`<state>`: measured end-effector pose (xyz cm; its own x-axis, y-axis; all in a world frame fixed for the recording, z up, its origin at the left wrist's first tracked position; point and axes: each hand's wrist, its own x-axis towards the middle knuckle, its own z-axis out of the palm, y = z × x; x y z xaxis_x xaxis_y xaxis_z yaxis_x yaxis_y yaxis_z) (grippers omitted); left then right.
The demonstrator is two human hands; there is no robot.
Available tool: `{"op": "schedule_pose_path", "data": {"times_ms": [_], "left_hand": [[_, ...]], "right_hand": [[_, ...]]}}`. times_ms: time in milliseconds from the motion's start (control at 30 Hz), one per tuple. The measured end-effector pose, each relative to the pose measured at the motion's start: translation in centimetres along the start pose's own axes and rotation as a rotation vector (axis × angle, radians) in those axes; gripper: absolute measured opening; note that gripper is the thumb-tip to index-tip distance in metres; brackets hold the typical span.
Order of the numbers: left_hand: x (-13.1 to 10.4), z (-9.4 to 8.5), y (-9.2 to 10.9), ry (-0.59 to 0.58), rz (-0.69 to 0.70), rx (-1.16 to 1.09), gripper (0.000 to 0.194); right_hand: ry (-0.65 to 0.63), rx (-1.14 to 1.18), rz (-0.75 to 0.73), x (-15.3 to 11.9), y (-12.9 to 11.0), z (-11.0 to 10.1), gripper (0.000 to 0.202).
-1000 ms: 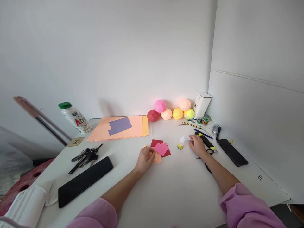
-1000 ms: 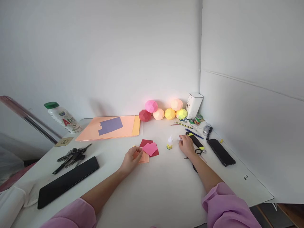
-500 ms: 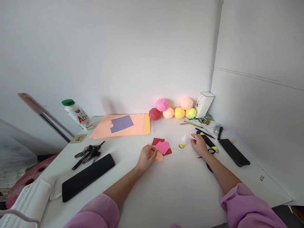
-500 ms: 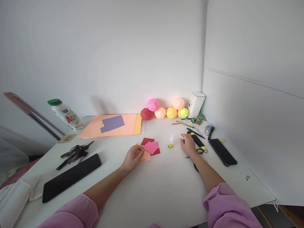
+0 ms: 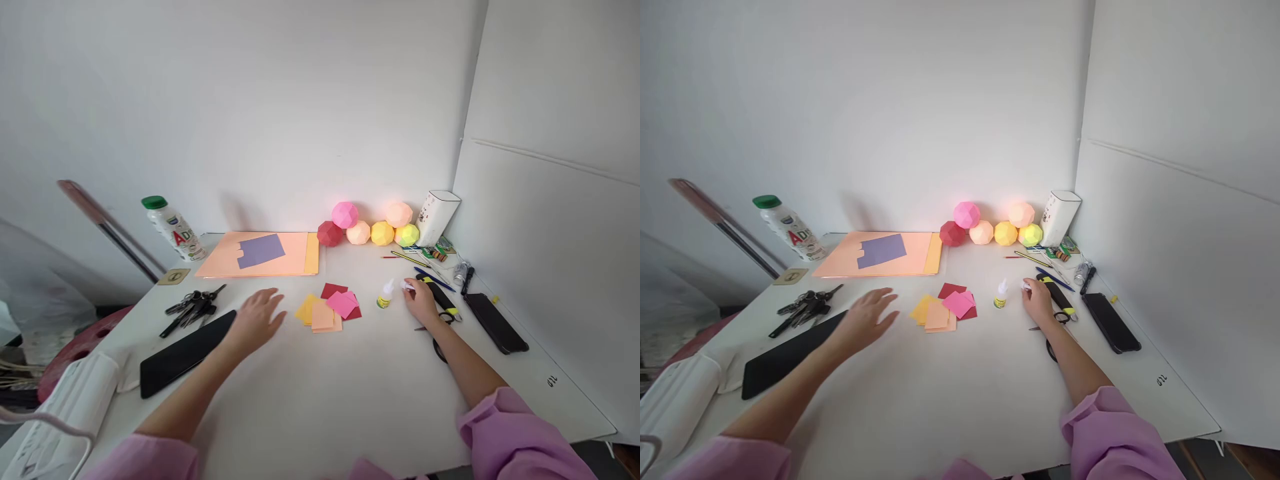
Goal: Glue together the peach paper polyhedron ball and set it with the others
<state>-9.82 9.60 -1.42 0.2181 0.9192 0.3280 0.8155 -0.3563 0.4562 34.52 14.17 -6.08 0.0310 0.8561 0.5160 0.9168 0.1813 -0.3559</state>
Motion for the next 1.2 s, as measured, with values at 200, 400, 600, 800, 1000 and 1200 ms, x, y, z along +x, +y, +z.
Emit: {"op": "schedule_pose_path", "data": {"times_ms": [200, 400, 600, 800, 1000, 1200], "left_hand": [[-7.5, -3.9, -8.7, -0.060, -0.229, 0.377, 0.052], [-11.2, -4.7, -12.0, -0.082, -0.259, 0.321, 0.053], [-10.8, -5.7, -11.0, -0.082, -0.278, 0.244, 0.053], [-10.2, -5.9, -9.3, -0.065, -0.332, 0.264, 0.055], [-9.9, -6.0, -8.6, -0.109, -0.370, 0.276, 0.061], [-10.0, -6.1, -9.1, -0.086, -0.343, 0.285, 0.060]], "right_hand": [[0.005, 0.023, -0.003, 0.1, 0.1, 0.1, 0.029], [-0.009, 0.021, -0.004, 0.0, 0.0, -0.1, 0.029], [-0.009, 0.024, -0.006, 0.1, 0.1, 0.1, 0.029], [-0.013, 0.029, -0.012, 0.1, 0.0, 0.0, 0.029], [-0.014, 0.027, -0.019, 0.1, -0.2, -0.2, 0.029], [-0.007, 0.031, -0.026, 0.2, -0.2, -0.2, 0.029]]}}
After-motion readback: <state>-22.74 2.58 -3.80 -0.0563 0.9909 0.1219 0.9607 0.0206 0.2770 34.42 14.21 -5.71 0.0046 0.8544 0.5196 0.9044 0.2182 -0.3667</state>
